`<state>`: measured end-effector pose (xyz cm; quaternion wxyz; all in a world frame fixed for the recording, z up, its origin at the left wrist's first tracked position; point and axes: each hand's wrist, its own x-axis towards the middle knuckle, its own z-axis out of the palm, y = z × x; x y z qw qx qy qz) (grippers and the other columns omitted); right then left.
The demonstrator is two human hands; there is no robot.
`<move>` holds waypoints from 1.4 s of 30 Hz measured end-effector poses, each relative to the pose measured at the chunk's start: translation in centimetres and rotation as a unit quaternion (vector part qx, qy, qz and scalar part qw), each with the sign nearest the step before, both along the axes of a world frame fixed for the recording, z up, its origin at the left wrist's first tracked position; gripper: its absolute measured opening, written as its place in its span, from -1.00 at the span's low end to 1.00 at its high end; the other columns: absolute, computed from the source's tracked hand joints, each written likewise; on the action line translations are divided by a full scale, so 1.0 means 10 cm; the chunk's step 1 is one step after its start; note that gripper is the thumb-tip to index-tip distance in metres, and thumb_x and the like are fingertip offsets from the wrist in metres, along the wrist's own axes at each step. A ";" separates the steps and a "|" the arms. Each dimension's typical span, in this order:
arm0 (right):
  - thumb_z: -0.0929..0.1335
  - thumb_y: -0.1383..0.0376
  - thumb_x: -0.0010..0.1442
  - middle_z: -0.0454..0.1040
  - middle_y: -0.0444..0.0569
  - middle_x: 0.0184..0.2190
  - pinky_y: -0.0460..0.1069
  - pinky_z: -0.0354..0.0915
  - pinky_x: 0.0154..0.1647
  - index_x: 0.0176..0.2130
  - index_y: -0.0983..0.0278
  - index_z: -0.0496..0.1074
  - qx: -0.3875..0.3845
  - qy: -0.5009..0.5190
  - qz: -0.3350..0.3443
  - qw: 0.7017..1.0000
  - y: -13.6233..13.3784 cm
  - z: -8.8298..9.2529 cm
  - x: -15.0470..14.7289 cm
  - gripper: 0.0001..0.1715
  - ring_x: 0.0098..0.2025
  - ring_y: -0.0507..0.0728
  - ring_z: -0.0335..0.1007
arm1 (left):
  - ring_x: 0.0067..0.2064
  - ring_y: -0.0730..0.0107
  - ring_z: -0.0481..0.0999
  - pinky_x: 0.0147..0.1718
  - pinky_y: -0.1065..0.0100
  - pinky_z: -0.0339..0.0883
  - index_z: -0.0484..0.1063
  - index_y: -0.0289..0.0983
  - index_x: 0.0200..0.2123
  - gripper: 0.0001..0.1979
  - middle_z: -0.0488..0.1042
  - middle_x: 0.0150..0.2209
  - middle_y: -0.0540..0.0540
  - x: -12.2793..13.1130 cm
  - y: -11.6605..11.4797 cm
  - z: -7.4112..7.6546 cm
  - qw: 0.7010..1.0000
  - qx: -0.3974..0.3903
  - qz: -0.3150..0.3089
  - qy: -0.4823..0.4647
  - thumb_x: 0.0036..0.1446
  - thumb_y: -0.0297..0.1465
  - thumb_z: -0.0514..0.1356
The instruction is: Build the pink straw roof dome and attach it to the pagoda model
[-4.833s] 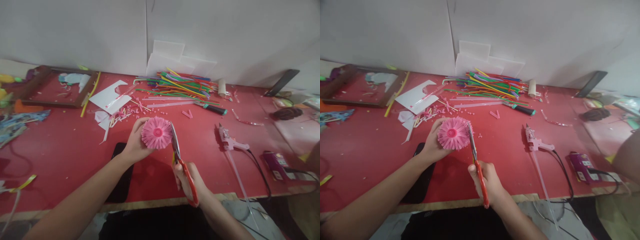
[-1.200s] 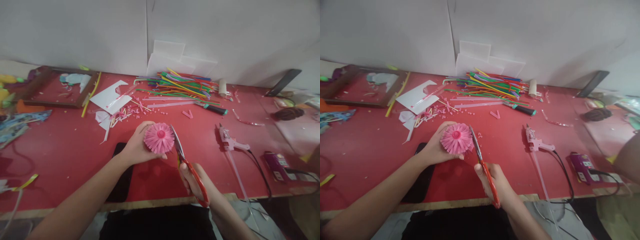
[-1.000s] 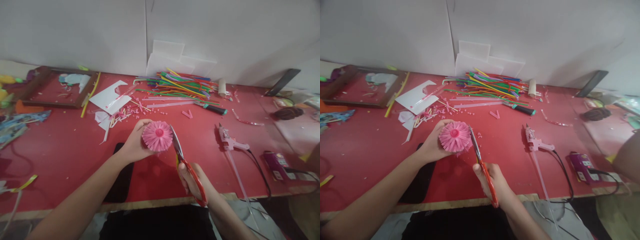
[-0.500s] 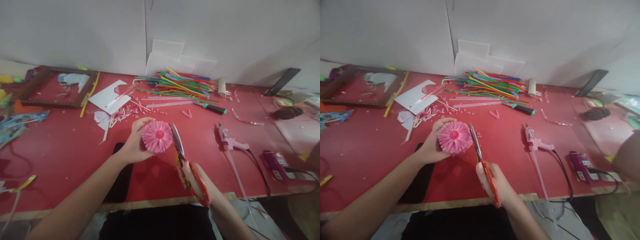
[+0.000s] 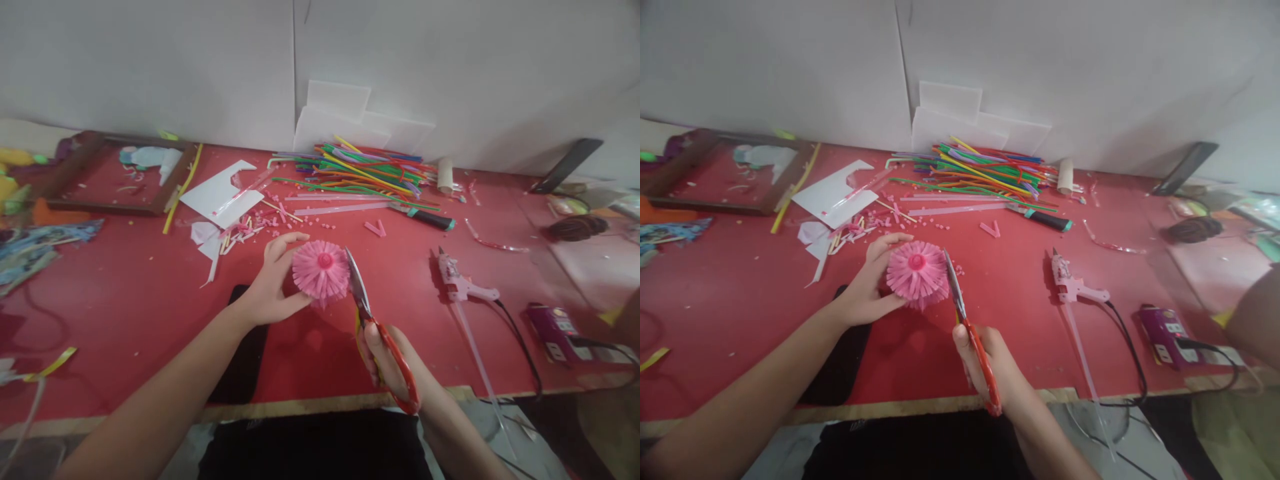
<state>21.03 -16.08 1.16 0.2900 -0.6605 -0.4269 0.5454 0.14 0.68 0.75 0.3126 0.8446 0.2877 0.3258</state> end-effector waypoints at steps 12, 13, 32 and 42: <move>0.09 -0.33 0.23 0.18 -0.16 -0.69 -0.06 -0.02 -0.61 -0.57 0.21 0.18 0.006 -0.047 -0.001 0.999 0.05 0.06 -0.04 -0.23 -0.62 -0.01 0.05 | 0.12 -0.07 0.34 0.16 -0.05 0.23 0.28 -0.21 0.06 -0.27 0.34 0.05 -0.26 0.09 -0.04 -0.10 0.998 0.001 0.055 -0.016 -0.07 0.02 0.39; 0.08 -0.34 0.22 0.16 -0.16 -0.69 -0.06 -0.03 -0.62 -0.57 0.21 0.16 0.004 -0.048 0.000 0.999 0.06 0.06 -0.04 -0.23 -0.62 -0.01 0.04 | 0.11 -0.05 0.36 0.14 -0.04 0.24 0.28 -0.21 0.05 -0.28 0.36 0.04 -0.25 0.10 -0.04 -0.11 0.998 0.002 0.059 -0.021 -0.08 0.02 0.40; 0.15 -0.36 0.18 0.06 -0.20 -0.72 -0.07 -0.10 -0.66 -0.59 0.19 0.08 0.010 -0.022 -0.028 0.999 0.07 -0.01 -0.09 -0.25 -0.66 -0.04 -0.03 | 0.10 -0.03 0.40 0.13 -0.04 0.29 0.30 -0.22 0.05 -0.35 0.38 0.03 -0.24 0.11 -0.05 -0.10 0.998 0.011 0.058 -0.027 -0.07 -0.15 0.43; 0.18 -0.36 0.16 0.00 -0.23 -0.73 -0.09 -0.17 -0.69 -0.61 0.19 0.05 0.012 -0.027 -0.026 0.999 0.07 -0.06 -0.05 -0.24 -0.67 -0.06 -0.09 | 0.13 -0.04 0.37 0.16 -0.08 0.26 0.25 -0.22 0.10 -0.38 0.34 0.07 -0.25 0.08 -0.07 -0.09 0.999 0.003 0.045 -0.022 0.00 -0.22 0.36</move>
